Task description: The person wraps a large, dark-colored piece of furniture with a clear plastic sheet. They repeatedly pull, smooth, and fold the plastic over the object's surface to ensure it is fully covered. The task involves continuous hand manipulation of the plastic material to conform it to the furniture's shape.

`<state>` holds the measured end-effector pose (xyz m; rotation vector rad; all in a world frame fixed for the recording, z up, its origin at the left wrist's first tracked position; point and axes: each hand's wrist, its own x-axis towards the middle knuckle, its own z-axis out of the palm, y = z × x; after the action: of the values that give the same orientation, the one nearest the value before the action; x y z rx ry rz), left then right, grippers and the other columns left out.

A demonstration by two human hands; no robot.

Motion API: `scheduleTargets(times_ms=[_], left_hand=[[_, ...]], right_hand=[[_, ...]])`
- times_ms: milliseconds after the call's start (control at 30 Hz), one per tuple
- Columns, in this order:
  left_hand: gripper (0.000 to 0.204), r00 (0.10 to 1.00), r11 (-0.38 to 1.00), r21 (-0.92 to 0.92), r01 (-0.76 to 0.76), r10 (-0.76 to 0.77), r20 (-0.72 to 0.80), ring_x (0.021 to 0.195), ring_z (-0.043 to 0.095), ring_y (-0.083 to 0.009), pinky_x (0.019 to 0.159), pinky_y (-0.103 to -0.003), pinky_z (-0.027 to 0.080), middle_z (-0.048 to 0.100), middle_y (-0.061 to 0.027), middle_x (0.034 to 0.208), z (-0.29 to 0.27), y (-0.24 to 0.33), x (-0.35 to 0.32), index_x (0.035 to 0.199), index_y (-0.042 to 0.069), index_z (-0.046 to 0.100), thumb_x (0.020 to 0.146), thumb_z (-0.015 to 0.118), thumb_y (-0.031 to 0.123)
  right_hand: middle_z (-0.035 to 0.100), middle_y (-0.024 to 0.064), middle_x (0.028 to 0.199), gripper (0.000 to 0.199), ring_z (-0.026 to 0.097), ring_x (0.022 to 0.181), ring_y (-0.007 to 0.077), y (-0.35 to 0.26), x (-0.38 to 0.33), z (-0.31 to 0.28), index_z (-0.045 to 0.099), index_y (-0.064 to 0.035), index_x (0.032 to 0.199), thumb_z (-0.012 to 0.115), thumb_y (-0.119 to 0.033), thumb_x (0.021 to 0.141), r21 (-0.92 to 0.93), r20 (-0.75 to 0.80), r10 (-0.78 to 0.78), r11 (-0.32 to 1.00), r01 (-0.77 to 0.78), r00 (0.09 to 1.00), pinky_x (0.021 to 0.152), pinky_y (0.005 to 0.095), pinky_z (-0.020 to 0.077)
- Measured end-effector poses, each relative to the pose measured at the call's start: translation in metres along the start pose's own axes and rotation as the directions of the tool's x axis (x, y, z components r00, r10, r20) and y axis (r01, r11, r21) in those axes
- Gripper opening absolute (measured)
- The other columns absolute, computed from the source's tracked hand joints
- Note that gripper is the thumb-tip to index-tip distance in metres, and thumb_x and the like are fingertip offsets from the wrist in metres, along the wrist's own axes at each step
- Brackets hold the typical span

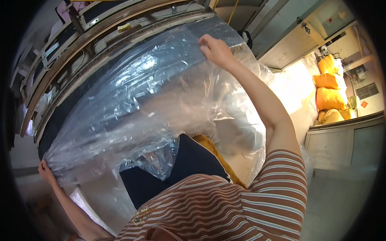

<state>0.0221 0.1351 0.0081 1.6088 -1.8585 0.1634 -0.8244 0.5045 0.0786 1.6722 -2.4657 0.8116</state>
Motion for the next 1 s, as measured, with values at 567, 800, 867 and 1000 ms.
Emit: scheduleTargets(times_ms=[567,800,867,1000], left_hand=[[0.032,0.976,0.972,-0.093,0.218,-0.215,0.043,0.096,0.057,-0.0137,0.083,-0.026,0.045,0.063,-0.0062,0.108,-0.110,0.021,-0.035,0.110,0.000,0.065,0.093,0.058,0.026],[0.024,0.990,0.986,-0.109,0.125,-0.117,0.077,0.097,0.055,-0.0123,0.085,-0.024,0.044,0.061,-0.0044,0.107,-0.205,0.082,-0.110,0.108,0.000,0.063,0.095,0.054,0.019],[0.023,0.989,0.993,-0.061,0.102,-0.095,0.111,0.098,0.055,-0.0128,0.086,-0.025,0.044,0.060,-0.0046,0.108,-0.226,0.079,-0.130,0.107,0.001,0.064,0.095,0.055,0.018],[0.029,0.912,0.920,-0.036,0.390,-0.381,0.153,0.101,0.053,-0.0145,0.086,-0.027,0.044,0.058,-0.0037,0.111,-0.214,0.032,-0.186,0.111,0.004,0.062,0.092,0.058,0.026]], right_hand=[[0.054,0.0139,0.089,0.038,0.056,0.089,0.0310,-0.028,0.061,0.046,0.059,-0.0203,0.122,0.047,-0.041,0.093,-0.318,0.035,-0.258,0.913,0.256,0.966,0.076,0.0418,0.0463],[0.057,0.0095,0.090,0.027,0.058,0.089,0.0302,-0.013,0.088,0.060,0.064,-0.0180,0.108,0.061,-0.030,0.085,-0.135,-0.102,-0.218,0.970,0.203,0.971,0.075,0.0417,0.0464],[0.058,0.0084,0.092,0.021,0.059,0.089,0.0301,-0.004,0.102,0.065,0.065,-0.0153,0.099,0.065,-0.028,0.082,0.012,-0.184,-0.132,0.991,0.136,0.974,0.075,0.0415,0.0466],[0.058,0.0080,0.094,0.020,0.056,0.100,0.0290,0.029,0.131,0.074,0.065,-0.0171,0.090,0.068,-0.032,0.077,0.038,-0.071,-0.198,0.979,0.201,0.978,0.083,0.0377,0.0453]])
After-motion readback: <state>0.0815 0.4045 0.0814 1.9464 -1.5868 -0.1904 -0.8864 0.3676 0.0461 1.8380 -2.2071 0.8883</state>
